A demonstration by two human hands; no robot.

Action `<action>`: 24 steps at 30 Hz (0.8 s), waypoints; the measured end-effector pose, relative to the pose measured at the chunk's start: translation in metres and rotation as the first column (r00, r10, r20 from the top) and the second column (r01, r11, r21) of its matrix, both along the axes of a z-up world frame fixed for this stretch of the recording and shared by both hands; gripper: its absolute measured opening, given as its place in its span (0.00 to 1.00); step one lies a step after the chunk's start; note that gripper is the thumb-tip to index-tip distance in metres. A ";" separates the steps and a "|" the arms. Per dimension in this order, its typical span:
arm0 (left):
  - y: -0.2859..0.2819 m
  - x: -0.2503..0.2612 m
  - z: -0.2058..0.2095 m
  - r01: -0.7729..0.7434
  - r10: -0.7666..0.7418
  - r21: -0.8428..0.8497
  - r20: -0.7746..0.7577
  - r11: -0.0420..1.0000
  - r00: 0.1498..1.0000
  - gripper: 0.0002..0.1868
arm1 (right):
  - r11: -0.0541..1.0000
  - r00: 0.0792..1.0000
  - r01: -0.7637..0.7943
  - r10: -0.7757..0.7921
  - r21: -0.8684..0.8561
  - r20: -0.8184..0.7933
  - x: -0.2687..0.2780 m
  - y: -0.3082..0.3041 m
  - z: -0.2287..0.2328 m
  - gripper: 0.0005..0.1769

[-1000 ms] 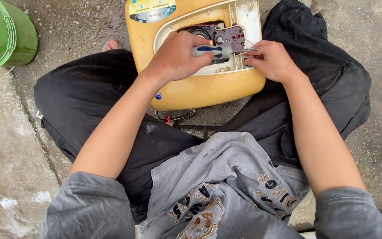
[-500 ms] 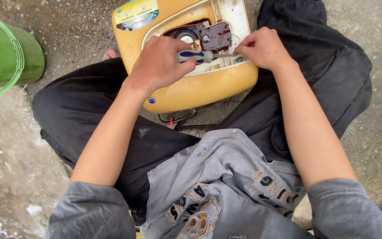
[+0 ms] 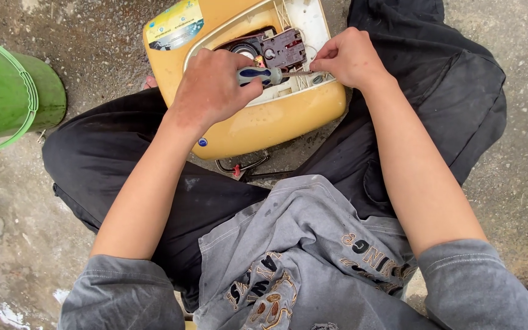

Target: The person is using a screwdriver to reconnect or repair components inside a yellow appliance, likely a water heater.

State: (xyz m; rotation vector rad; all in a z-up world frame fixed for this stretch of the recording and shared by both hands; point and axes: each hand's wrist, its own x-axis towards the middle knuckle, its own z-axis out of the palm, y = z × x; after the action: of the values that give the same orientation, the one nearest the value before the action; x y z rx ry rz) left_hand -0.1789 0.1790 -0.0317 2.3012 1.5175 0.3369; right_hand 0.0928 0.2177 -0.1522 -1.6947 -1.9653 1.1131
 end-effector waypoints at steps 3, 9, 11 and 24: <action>-0.001 0.001 0.003 -0.034 0.034 -0.048 0.011 0.998 0.999 0.19 | 1.000 0.999 0.018 -0.018 -0.012 -0.028 -0.001 0.001 -0.002 0.09; -0.004 0.001 0.004 -0.049 0.051 -0.058 0.034 0.997 0.998 0.20 | 0.998 0.998 0.047 -0.048 -0.044 -0.036 -0.001 0.002 -0.006 0.09; -0.004 0.002 0.005 -0.055 0.057 -0.058 0.038 0.997 0.998 0.20 | 0.997 0.998 0.056 -0.058 -0.051 -0.030 0.000 0.002 -0.008 0.08; 0.004 0.064 -0.034 0.315 -0.212 0.045 -0.648 0.948 0.732 0.17 | 0.992 0.994 0.102 -0.104 -0.076 -0.026 0.001 0.004 -0.015 0.08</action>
State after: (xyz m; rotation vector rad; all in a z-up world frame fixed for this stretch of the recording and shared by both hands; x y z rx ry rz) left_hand -0.1151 0.1830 -0.0660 2.8925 1.4193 -0.4873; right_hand 0.0943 0.2214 -0.1669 -1.7845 -1.8170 1.1806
